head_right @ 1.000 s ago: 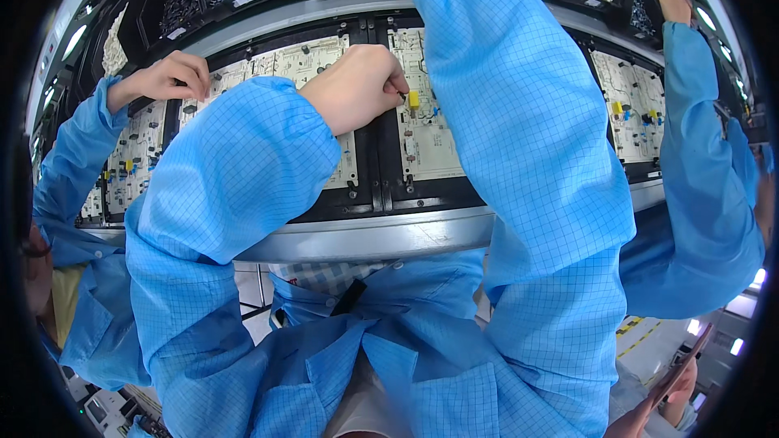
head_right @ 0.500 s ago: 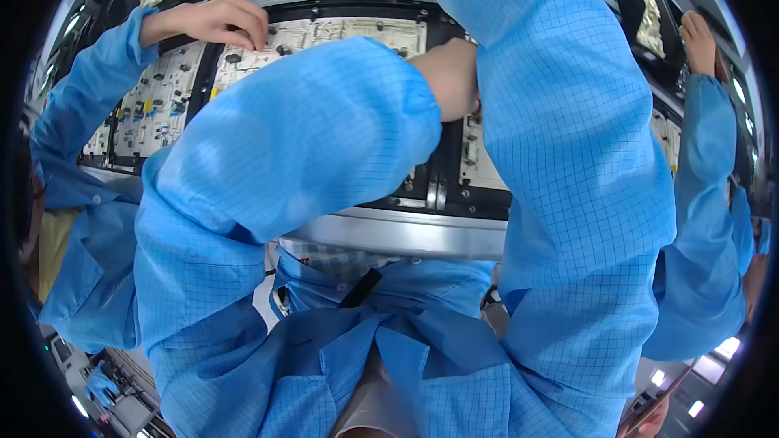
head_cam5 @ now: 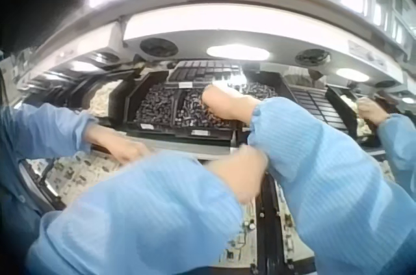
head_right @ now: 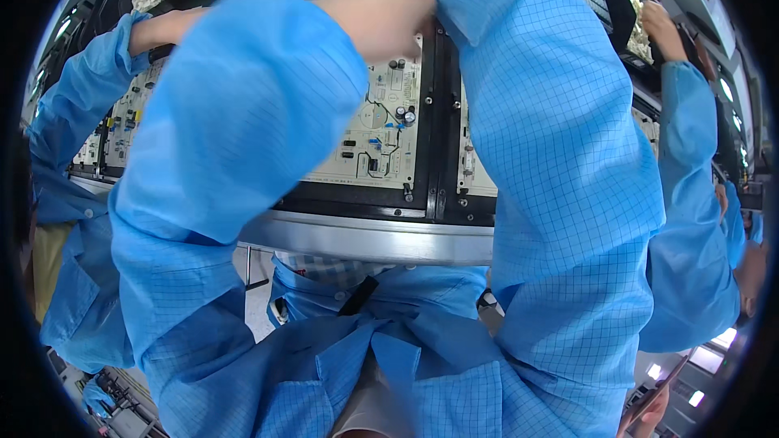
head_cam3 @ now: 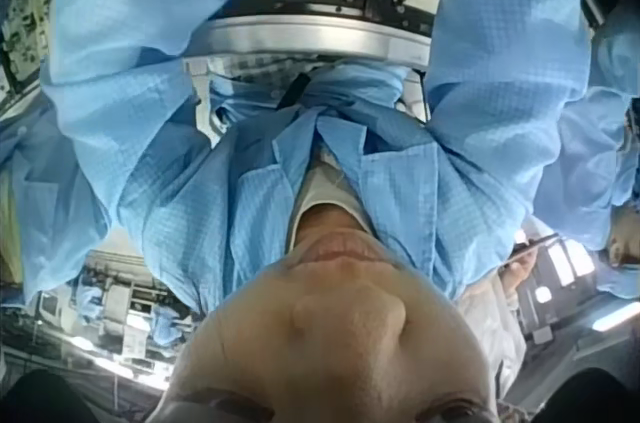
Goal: Manually placing small electronic components onto printed circuit boards on a moving assembly line.
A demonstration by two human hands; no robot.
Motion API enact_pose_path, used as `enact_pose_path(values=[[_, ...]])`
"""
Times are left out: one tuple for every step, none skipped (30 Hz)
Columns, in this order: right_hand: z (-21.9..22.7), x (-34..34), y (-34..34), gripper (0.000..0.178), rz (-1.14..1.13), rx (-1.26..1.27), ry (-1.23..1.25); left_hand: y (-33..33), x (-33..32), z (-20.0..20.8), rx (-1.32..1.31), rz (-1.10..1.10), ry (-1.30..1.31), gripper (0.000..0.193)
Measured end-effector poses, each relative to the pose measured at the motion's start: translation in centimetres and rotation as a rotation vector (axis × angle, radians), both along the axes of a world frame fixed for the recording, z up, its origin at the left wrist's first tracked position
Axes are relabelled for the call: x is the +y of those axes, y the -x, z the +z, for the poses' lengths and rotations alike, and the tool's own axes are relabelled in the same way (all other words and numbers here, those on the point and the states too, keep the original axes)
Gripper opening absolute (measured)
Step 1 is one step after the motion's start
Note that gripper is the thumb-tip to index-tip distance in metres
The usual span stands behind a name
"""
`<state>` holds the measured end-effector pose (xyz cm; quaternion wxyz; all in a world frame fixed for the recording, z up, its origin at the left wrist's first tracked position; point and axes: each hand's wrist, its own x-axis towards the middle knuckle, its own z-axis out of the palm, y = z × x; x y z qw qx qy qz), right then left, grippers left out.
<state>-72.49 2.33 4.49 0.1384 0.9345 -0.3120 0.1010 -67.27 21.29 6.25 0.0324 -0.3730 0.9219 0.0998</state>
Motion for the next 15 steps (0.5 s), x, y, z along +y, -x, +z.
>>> enact_pose_path(values=[[0.3, 0.1, -0.4, 0.009, 0.050, -0.025, 0.018, -1.2, -0.4, 0.6, 0.003, 0.332, -0.049, 0.035], [0.2, -0.1, 0.1, 0.011, 0.077, -0.046, 0.031, -1.8, -0.5, 2.4, 0.007, 0.324, -0.045, 0.035], [-0.3, 0.1, 0.8, 0.011, 0.066, -0.041, 0.037, -2.3, -0.9, 4.6, 0.065, 0.406, 0.044, 0.033], [-0.9, 0.8, 1.6, 0.011, 0.296, -0.462, -0.161, -2.8, -1.0, 6.9, 0.121, 0.486, 0.134, 0.032], [-1.0, 1.3, 2.4, 0.012, 0.525, -0.878, -0.359, -3.3, -1.3, 8.0, 0.184, 0.564, 0.219, 0.033], [-0.3, 1.3, 3.4, 0.012, 0.507, -0.871, -0.346, -3.9, -3.4, 8.1, 0.215, 0.453, 0.457, 0.032], [-0.5, 1.5, -0.3, 0.013, 0.397, -0.461, -0.121, -7.3, -5.7, 7.9, 0.099, 0.466, 0.528, 0.030], [0.1, 1.5, -0.4, 0.015, 0.206, -0.023, 0.152, -9.0, -8.6, 8.3, 0.155, 0.356, 0.588, 0.027], [0.2, 1.4, 0.3, 0.015, 0.191, -0.011, 0.159, -9.6, -11.1, 8.4, 0.201, 0.312, 0.636, 0.025], [-0.1, 1.2, 1.1, 0.016, 0.161, -0.040, 0.148, -9.4, -12.8, 8.4, 0.217, 0.292, 0.638, 0.025], [-0.3, 1.4, 1.2, 0.017, 0.144, -0.074, 0.129, -9.6, -14.1, 8.2, 0.243, 0.271, 0.640, 0.024], [-0.4, 1.6, 1.2, 0.017, 0.140, -0.069, 0.128, -9.9, -15.3, 8.0, 0.268, 0.254, 0.641, 0.024], [-0.4, 2.3, 0.1, 0.016, 0.129, -0.145, 0.077, -11.1, -16.9, 7.0, 0.270, 0.264, 0.636, 0.024], [0.6, 2.8, 1.5, 0.016, 0.066, -0.203, 0.057, -9.9, -19.0, 6.6, 0.308, 0.236, 0.655, 0.024], [0.7, 2.9, 2.6, 0.012, 0.043, -0.211, 0.116, -9.0, -20.8, 5.6, 0.326, 0.221, 0.668, 0.025]])
